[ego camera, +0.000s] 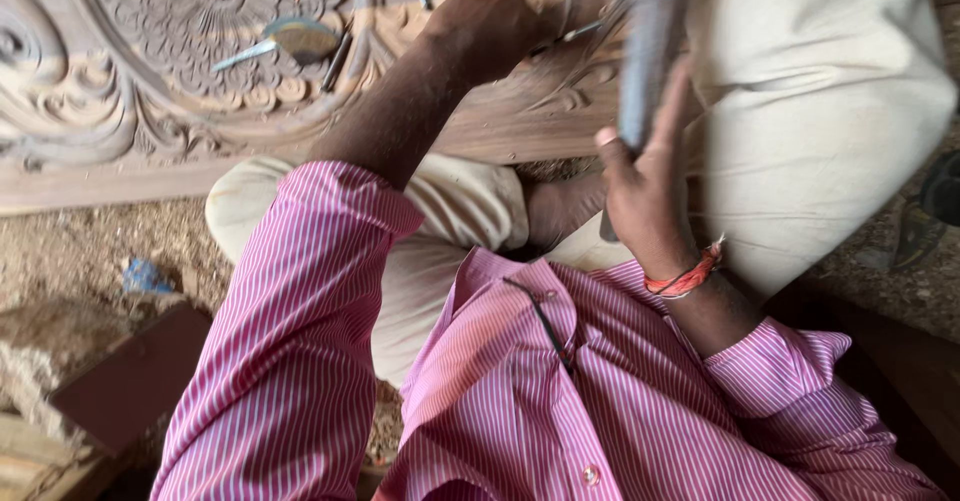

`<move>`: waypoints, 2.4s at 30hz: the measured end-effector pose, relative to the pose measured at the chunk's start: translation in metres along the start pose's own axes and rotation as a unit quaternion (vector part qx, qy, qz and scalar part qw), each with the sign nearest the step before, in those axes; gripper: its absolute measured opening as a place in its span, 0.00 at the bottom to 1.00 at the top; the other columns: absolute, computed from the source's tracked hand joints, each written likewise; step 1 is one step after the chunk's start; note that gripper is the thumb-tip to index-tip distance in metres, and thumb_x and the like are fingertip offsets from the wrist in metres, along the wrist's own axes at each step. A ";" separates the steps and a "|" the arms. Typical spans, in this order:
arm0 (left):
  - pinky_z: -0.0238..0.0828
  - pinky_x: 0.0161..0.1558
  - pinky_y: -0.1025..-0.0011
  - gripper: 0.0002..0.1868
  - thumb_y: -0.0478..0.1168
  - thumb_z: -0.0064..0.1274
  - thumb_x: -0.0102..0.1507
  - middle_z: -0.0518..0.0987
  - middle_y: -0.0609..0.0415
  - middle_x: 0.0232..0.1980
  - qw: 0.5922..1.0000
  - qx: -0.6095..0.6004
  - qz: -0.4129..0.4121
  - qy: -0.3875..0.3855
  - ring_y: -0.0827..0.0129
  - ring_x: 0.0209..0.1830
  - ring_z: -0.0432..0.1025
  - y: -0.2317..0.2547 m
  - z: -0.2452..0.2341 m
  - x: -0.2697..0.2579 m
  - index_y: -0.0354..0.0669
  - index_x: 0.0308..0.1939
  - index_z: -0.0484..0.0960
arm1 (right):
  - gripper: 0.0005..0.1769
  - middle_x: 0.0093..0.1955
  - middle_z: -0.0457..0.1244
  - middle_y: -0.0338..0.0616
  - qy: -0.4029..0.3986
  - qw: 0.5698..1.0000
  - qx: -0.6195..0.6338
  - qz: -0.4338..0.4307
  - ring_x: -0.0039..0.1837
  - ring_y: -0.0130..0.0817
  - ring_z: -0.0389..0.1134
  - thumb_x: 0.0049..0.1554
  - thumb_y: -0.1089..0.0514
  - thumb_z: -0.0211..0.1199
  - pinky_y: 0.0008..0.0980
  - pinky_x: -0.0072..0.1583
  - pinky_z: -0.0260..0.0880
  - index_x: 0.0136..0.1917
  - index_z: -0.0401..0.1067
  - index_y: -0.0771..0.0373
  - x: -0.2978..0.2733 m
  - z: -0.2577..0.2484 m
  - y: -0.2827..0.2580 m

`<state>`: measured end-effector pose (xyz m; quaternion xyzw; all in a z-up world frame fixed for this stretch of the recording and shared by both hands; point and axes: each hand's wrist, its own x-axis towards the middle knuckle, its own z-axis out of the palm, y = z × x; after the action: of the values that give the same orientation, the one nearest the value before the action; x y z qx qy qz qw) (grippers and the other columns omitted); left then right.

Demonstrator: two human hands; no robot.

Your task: The person carves a decorative floral pattern into a large wooden panel using a chisel and mallet. They repeatedly position the chisel and strike it with the mallet to shape the wood, occasionally brushing away wood shavings.

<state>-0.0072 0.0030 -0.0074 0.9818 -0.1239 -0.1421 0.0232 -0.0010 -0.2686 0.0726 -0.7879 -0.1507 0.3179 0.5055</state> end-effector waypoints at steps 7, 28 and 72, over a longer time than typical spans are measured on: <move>0.82 0.38 0.66 0.06 0.35 0.52 0.70 0.83 0.52 0.32 0.999 -0.009 0.001 -0.050 0.67 0.30 0.81 0.000 -0.007 0.013 0.51 0.48 0.82 | 0.51 0.90 0.26 0.62 0.026 0.998 0.048 -0.033 0.69 0.54 0.60 0.73 0.57 0.55 0.42 0.62 0.73 0.84 0.14 0.60 -0.002 -0.001 -0.004; 0.81 0.42 0.59 0.10 0.40 0.50 0.66 0.83 0.52 0.29 0.998 0.036 0.034 -0.035 0.62 0.28 0.81 0.003 -0.016 0.013 0.57 0.49 0.82 | 0.52 0.91 0.26 0.69 -0.047 0.993 -0.030 -0.109 0.93 0.61 0.30 0.71 0.45 0.52 0.57 0.88 0.37 0.87 0.17 0.61 -0.007 0.018 0.028; 0.80 0.47 0.63 0.08 0.41 0.55 0.66 0.85 0.59 0.34 0.989 0.081 0.025 -0.120 0.67 0.34 0.82 0.007 -0.018 0.004 0.63 0.46 0.84 | 0.50 0.89 0.25 0.67 -0.005 0.992 -0.012 -0.128 0.92 0.61 0.36 0.73 0.57 0.55 0.55 0.87 0.47 0.85 0.17 0.61 -0.001 0.024 0.028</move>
<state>-0.0004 -0.0045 0.0094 0.9528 -0.1618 -0.2475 -0.0680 -0.0197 -0.2649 0.0408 -0.7667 -0.2566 0.2530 0.5313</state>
